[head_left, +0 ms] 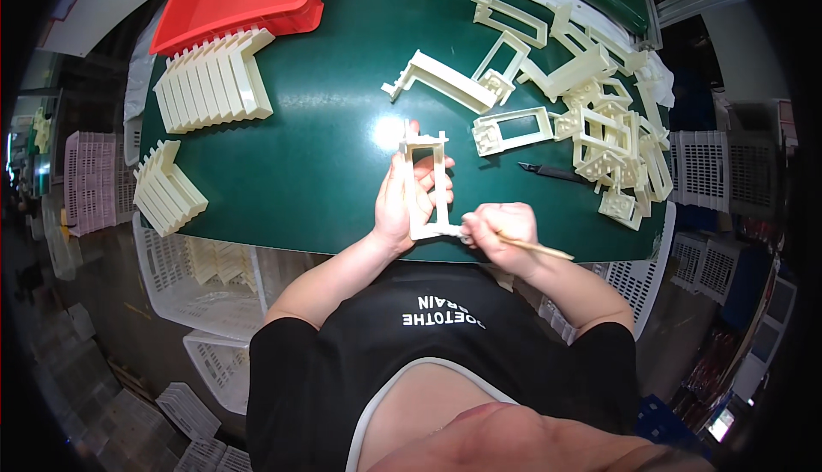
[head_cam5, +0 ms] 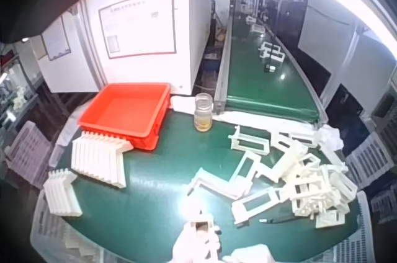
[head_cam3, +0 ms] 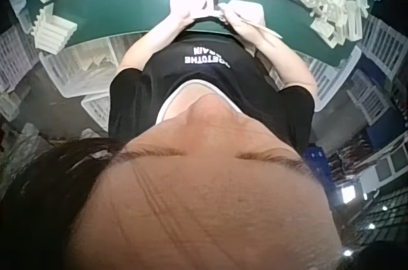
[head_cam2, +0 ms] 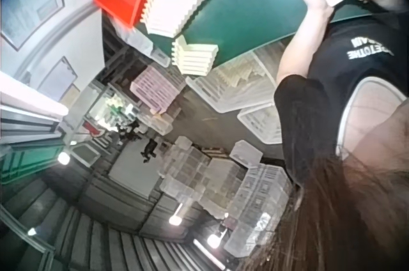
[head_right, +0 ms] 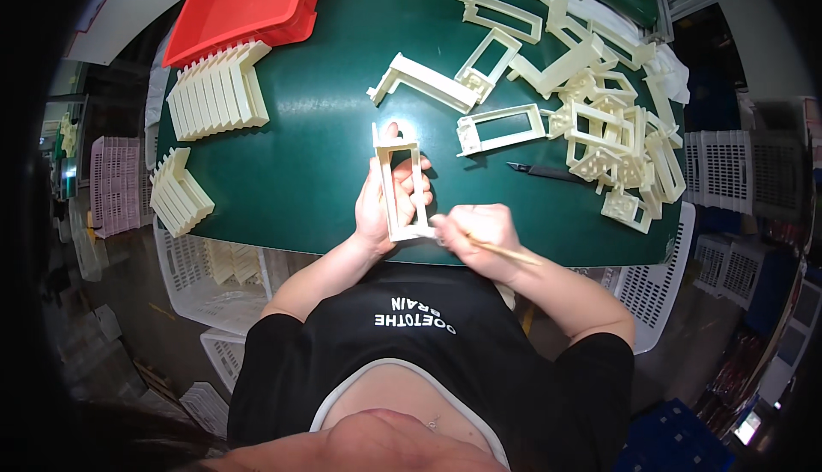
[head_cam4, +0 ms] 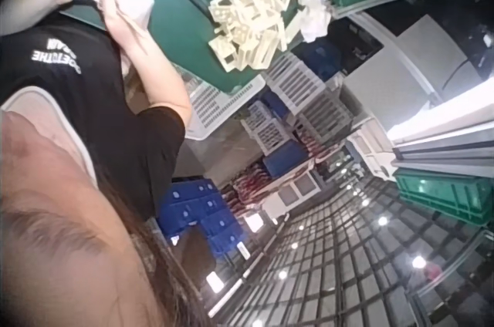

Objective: Applying a substance to plastic electronic parts using a small brush at a manual assembly station.

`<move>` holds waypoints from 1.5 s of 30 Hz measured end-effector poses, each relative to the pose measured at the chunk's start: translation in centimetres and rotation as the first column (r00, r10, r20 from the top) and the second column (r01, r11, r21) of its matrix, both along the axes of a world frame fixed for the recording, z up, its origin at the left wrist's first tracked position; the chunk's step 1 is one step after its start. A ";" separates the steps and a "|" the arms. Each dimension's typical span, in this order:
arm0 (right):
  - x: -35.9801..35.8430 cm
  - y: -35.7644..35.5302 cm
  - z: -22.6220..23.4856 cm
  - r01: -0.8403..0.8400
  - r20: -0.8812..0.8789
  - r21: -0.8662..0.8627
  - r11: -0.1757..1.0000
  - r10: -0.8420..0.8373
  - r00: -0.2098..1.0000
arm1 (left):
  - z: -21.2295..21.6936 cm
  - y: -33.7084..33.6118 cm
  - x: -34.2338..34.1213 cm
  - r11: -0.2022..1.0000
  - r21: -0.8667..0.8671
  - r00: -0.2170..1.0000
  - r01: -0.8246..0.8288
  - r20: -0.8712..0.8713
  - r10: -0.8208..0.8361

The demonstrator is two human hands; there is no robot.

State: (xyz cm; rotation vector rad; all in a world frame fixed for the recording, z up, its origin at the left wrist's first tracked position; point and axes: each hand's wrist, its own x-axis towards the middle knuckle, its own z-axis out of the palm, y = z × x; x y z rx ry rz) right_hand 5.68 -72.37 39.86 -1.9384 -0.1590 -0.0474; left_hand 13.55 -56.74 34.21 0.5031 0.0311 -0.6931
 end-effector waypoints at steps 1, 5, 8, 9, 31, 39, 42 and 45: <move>0.2 0.5 0.0 -0.047 0.114 -0.055 0.997 0.053 0.992 | 0.0 0.0 -0.1 1.000 -0.002 1.000 -0.002 -0.001 0.002; 0.5 0.8 0.2 -0.047 0.304 -0.159 0.986 0.094 0.948 | 0.2 -0.1 -0.2 1.000 -0.009 1.000 -0.002 -0.005 0.002; 0.5 1.1 0.9 -0.021 0.465 -0.345 0.938 0.191 0.865 | 0.2 0.1 -0.3 0.998 0.055 1.000 -0.011 -0.009 0.011; 0.4 1.0 1.0 -0.021 0.465 -0.349 0.937 0.192 0.864 | 0.2 0.0 -0.1 0.996 0.092 1.000 -0.009 -0.010 0.010; 0.4 0.4 0.2 -0.027 0.414 -0.253 0.967 0.133 0.900 | 1.2 -0.4 0.3 0.970 0.224 0.986 0.093 0.113 -0.120; -0.4 0.5 0.7 -0.088 0.245 -0.267 0.960 0.156 0.957 | 0.7 -0.2 -0.3 0.983 0.162 0.993 0.083 0.070 -0.096; 0.9 0.2 0.1 -0.045 0.388 -0.196 0.980 0.119 0.914 | 1.4 -0.5 0.1 0.969 0.243 0.997 0.045 0.052 -0.060; 0.6 0.3 -0.3 -0.006 0.354 -0.166 0.986 0.065 0.933 | 1.0 -0.4 0.1 0.970 0.231 0.995 0.073 0.049 -0.087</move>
